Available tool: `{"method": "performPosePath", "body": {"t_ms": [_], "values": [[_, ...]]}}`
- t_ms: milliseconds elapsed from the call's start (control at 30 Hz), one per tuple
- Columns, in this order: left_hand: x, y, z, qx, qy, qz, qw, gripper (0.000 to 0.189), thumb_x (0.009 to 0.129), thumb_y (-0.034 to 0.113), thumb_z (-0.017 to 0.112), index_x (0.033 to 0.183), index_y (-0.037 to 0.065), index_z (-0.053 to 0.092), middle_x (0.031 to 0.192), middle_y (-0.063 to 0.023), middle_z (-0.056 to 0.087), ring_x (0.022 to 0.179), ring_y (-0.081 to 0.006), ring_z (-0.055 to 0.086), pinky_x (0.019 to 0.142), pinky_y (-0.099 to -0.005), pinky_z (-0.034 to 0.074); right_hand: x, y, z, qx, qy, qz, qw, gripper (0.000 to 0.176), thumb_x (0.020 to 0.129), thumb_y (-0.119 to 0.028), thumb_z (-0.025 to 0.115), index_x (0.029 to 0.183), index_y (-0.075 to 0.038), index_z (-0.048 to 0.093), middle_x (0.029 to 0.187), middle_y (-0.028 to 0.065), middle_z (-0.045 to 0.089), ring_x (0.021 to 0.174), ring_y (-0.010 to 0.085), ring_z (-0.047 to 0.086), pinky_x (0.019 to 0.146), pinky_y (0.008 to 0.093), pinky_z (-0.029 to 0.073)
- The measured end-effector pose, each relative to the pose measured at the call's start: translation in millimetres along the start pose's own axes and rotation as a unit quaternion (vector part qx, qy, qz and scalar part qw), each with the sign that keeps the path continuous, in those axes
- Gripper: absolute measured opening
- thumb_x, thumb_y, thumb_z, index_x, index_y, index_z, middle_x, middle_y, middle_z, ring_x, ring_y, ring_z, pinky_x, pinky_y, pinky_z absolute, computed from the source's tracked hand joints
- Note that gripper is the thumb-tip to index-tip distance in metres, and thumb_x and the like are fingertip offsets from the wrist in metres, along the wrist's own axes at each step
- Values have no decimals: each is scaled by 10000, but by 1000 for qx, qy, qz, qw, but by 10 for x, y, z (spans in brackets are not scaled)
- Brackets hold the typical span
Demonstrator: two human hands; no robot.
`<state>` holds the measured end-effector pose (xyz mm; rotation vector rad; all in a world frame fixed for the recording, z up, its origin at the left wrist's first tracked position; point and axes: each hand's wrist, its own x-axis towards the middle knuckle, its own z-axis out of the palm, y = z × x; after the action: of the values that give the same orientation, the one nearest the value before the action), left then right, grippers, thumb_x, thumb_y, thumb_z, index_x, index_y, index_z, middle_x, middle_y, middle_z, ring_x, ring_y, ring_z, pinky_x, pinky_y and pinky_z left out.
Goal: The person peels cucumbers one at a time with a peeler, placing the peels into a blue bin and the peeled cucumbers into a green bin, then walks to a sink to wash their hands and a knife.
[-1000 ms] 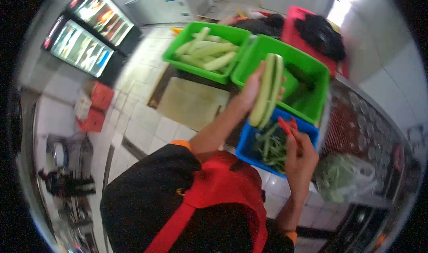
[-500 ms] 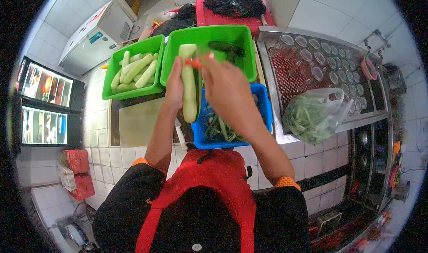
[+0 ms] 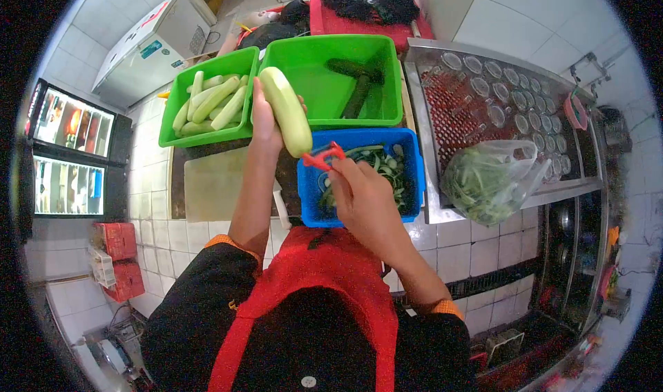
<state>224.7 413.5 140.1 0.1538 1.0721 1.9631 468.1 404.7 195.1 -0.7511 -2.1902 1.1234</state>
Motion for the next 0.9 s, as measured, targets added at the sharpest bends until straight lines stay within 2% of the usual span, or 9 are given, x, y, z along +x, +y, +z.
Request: {"method": "performPosePath", "body": {"t_ms": [100,233,267,333,400,533,600,800,900], "values": [[51,-98,30,8,11,-15,1000,556,945,613,423,999,69,525,706,-121,597,621,-254,620,603,-390,545,44,-38,111,-19,45,-48,998,122,911,-101,587,993,-13,599,772,201,580,706,412,596,623,481,469],[115,-108,-86,-13,17,0,1000,529,956,587,425,986,67,516,772,-134,604,674,-256,626,630,-398,548,-148,135,175,-82,-31,-32,996,124,915,-87,588,1007,-5,600,776,202,586,697,382,600,600,439,460],[127,-82,-114,-70,5,-1,998,536,958,589,419,1042,68,507,809,-120,588,693,-252,618,628,-397,543,-202,192,141,-91,-91,-24,991,139,913,-84,601,1022,1,611,758,191,589,678,346,604,579,400,453],[148,-44,-144,-126,-10,0,992,548,960,592,412,1097,68,497,846,-106,571,713,-247,610,626,-397,538,-214,233,81,-54,-64,-7,996,130,919,-88,590,1012,1,607,767,200,599,680,351,609,577,398,450],[21,19,-75,-77,-15,-4,997,572,988,568,346,1124,44,530,976,-137,605,801,-267,624,689,-410,548,-158,259,-9,-18,-38,9,999,124,925,-92,578,1002,1,603,776,208,609,683,357,614,575,397,448],[-84,-92,-65,54,-97,-40,993,650,982,617,267,1134,61,568,973,-88,637,767,-202,634,653,-345,557,103,168,-210,-19,-37,101,994,125,924,-71,567,1022,6,574,833,227,631,747,396,624,615,405,463],[-243,-135,57,63,-122,-83,987,631,980,616,296,1106,73,591,912,-73,651,719,-172,639,606,-302,549,273,211,-208,-79,55,-69,993,125,927,-70,562,1029,2,569,860,227,630,780,415,612,647,431,467],[-396,-307,168,142,-136,-90,976,579,980,582,366,1107,68,601,847,-94,665,694,-172,655,602,-297,551,741,38,-212,-127,117,-85,981,112,931,-91,557,1002,-4,563,856,230,620,797,438,591,662,497,448],[-411,-267,123,146,-140,-75,976,510,1002,514,404,1173,64,570,894,-24,626,746,-97,602,628,-253,503,775,-9,-202,-135,95,-81,983,111,941,-108,544,986,-6,547,828,223,614,784,436,591,653,502,443]]}}
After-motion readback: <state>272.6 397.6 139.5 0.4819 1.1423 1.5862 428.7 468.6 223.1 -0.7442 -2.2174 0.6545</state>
